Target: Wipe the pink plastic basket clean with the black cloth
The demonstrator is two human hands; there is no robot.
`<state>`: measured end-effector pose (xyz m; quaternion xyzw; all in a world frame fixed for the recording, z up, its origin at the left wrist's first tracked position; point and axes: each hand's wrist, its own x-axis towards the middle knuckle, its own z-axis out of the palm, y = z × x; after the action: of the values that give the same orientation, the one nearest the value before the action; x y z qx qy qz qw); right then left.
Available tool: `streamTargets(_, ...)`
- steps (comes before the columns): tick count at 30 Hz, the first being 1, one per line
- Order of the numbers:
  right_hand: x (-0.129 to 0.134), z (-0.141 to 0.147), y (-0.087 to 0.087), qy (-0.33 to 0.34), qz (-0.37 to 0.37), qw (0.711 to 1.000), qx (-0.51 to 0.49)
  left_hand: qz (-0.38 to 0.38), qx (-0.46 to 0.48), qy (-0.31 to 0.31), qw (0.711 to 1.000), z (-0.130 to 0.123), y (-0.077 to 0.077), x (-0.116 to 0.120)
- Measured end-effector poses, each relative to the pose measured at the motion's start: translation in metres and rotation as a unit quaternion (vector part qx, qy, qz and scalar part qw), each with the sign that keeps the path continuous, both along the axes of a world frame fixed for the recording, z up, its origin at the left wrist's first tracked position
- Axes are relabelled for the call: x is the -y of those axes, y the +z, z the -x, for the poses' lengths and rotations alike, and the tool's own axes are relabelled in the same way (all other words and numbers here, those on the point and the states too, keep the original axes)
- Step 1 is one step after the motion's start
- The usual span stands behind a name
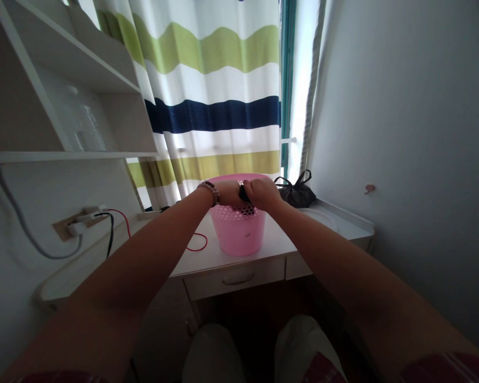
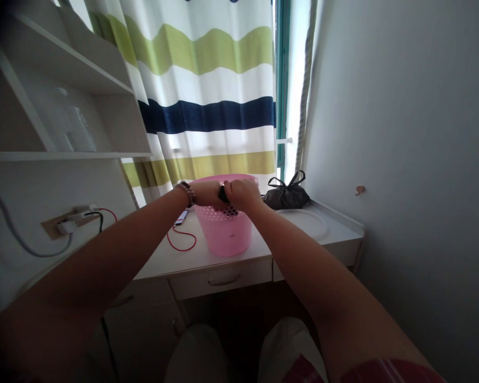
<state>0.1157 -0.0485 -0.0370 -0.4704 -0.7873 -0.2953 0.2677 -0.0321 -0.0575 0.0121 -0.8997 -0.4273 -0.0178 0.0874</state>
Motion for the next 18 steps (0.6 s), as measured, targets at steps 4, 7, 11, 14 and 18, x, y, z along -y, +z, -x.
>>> streamTargets(4, -0.007, -0.014, 0.002, 0.032, 0.01, 0.999, -0.01, 0.073, -0.008, 0.014, 0.997, 0.019, 0.006, 0.001)
streamTargets(7, -0.018, -0.032, 0.001, 0.047, 0.018, 0.999, -0.017, 0.113, 0.005, 0.037, 0.993, 0.036, 0.011, 0.004)
streamTargets(11, -0.028, -0.038, -0.002, 0.035, -0.005, 0.999, -0.012, 0.094, 0.023, 0.052, 0.994, 0.052, 0.013, 0.007)
streamTargets(14, -0.026, -0.026, -0.004, 0.016, -0.017, 1.0, -0.005, 0.052, 0.014, 0.061, 0.997, 0.05, 0.009, 0.008)
streamTargets(18, -0.019, -0.006, -0.002, 0.017, -0.027, 0.998, 0.049, -0.039, 0.008, 0.006, 0.999, 0.025, 0.002, 0.013)
